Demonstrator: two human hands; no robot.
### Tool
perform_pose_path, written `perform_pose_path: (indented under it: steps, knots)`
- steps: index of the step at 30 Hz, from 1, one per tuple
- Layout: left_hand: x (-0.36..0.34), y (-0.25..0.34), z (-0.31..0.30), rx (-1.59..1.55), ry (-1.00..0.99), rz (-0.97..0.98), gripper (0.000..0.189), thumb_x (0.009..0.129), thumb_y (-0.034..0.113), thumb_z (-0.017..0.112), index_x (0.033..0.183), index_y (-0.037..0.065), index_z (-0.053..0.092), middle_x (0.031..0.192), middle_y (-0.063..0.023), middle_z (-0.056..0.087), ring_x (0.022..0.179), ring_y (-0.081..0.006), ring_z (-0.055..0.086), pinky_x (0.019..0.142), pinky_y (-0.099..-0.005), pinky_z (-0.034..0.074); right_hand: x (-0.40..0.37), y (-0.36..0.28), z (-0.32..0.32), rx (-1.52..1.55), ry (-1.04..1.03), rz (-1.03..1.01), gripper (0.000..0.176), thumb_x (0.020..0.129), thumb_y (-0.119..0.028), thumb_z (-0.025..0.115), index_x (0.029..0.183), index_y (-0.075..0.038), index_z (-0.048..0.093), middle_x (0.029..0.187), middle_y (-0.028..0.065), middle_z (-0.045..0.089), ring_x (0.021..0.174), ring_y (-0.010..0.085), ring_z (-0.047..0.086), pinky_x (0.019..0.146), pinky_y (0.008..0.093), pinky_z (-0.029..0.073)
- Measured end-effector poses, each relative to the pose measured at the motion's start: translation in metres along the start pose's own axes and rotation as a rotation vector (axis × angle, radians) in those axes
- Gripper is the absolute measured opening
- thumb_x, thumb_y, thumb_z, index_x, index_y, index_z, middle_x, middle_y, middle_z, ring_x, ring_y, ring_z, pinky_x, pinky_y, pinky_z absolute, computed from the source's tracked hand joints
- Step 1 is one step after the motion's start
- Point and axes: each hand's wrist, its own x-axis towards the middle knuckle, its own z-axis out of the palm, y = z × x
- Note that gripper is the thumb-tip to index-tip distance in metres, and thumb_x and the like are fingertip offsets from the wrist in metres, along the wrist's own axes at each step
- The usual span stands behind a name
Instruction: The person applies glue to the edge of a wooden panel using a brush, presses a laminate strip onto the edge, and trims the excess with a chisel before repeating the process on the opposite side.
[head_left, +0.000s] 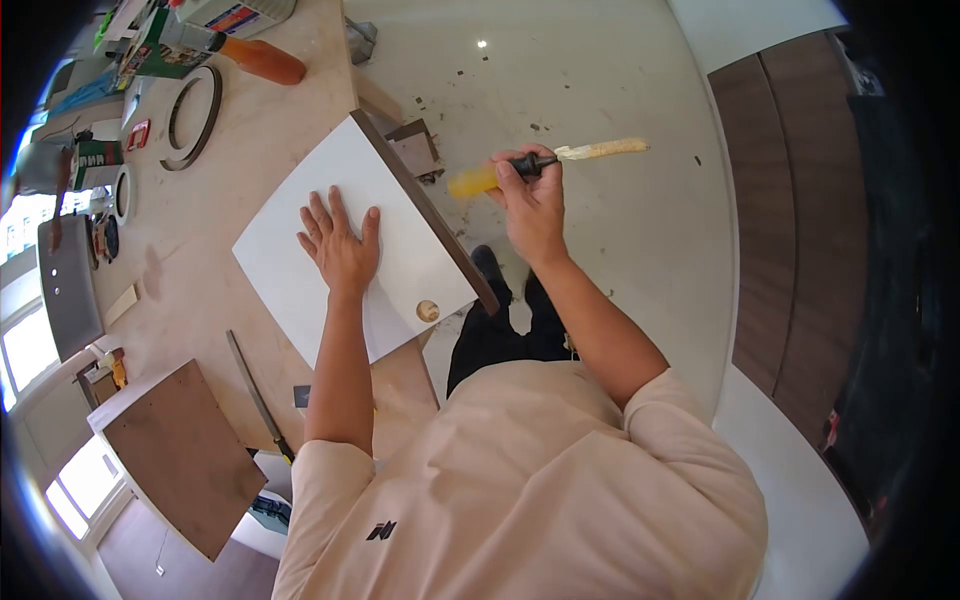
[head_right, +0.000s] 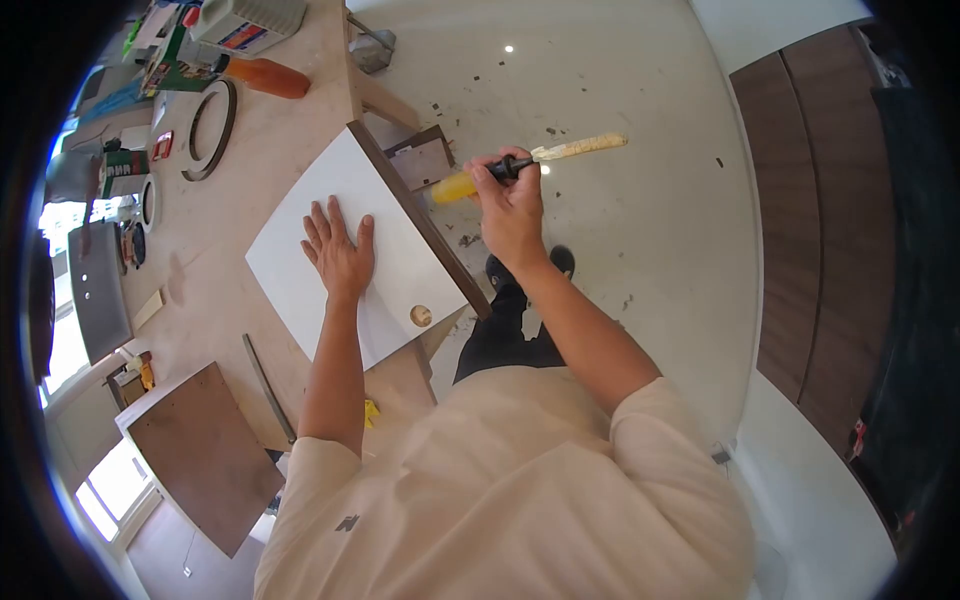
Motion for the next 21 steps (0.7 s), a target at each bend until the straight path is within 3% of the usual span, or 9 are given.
perform_pose_path:
  steps: [1,4,8,11,15,19,20,21]
  knots:
    - [-0.001,0.001,-0.002,0.000,0.000,-0.009,0.083,0.095,0.068,0.041,0.157,0.014,0.027,0.164,-0.0172,0.017,0.153,-0.0378,0.007,0.121,-0.0549,0.002,-0.001,0.003,0.010,0.029,0.048,-0.022,0.034,0.101,-0.014,0.060,0.126,-0.006,0.039,0.111,0.0068,0.061,0.104,0.0136,0.061,0.084,0.0297,0.052]
    - [0.000,-0.001,0.001,0.026,0.013,-0.003,0.082,0.095,0.067,0.042,0.157,0.014,0.028,0.164,-0.0178,0.017,0.153,-0.0388,0.008,0.121,-0.0556,0.003,0.001,0.065,0.000,-0.253,-0.064,-0.099,0.035,0.101,-0.015,0.061,0.125,-0.004,0.038,0.110,0.0068,0.060,0.102,0.0124,0.060,0.085,0.0300,0.053]
    - [-0.002,-0.004,0.000,0.046,0.013,0.025,0.081,0.096,0.064,0.043,0.157,0.014,0.029,0.164,-0.0182,0.018,0.152,-0.0401,0.009,0.121,-0.0559,0.005,0.006,0.043,0.005,-0.124,0.064,-0.005,0.037,0.101,-0.019,0.062,0.123,-0.003,0.038,0.111,0.0078,0.058,0.096,0.0126,0.060,0.084,0.0290,0.054]
    - [0.000,0.001,0.000,0.069,0.017,0.016,0.078,0.097,0.061,0.045,0.157,0.015,0.028,0.164,-0.0175,0.018,0.152,-0.0397,0.009,0.121,-0.0560,0.006,0.013,0.017,0.016,0.076,0.193,-0.158,0.039,0.100,-0.022,0.062,0.123,-0.001,0.038,0.110,0.0083,0.058,0.095,0.0133,0.061,0.081,0.0289,0.055]
    - [-0.004,-0.001,-0.001,0.100,0.022,0.020,0.078,0.097,0.061,0.044,0.157,0.014,0.028,0.164,-0.0176,0.018,0.152,-0.0394,0.009,0.121,-0.0556,0.006,-0.001,0.057,0.019,-0.279,-0.056,-0.055,0.039,0.101,-0.022,0.060,0.123,-0.002,0.035,0.112,0.0108,0.058,0.096,0.0156,0.063,0.080,0.0307,0.057]
    - [0.000,0.001,0.001,0.096,0.028,0.017,0.078,0.097,0.062,0.043,0.157,0.015,0.028,0.164,-0.0174,0.018,0.152,-0.0391,0.010,0.121,-0.0557,0.006,0.018,0.027,0.023,0.024,0.115,-0.154,0.042,0.100,-0.022,0.062,0.127,-0.004,0.035,0.111,0.0112,0.060,0.100,0.0177,0.063,0.079,0.0355,0.061]
    - [-0.001,0.002,0.001,0.089,0.024,0.017,0.078,0.097,0.062,0.043,0.157,0.014,0.028,0.164,-0.0176,0.018,0.152,-0.0393,0.010,0.121,-0.0560,0.007,0.016,0.027,0.028,0.039,0.185,-0.130,0.041,0.100,-0.022,0.061,0.126,-0.003,0.035,0.107,0.0116,0.062,0.098,0.0174,0.064,0.082,0.0321,0.058]
    - [0.000,0.002,0.001,0.083,0.024,0.018,0.078,0.097,0.062,0.043,0.157,0.014,0.027,0.164,-0.0177,0.018,0.152,-0.0394,0.010,0.121,-0.0562,0.007,0.015,0.039,0.025,-0.110,0.098,-0.119,0.042,0.100,-0.022,0.061,0.126,-0.003,0.034,0.108,0.0117,0.061,0.098,0.0180,0.064,0.082,0.0328,0.058]
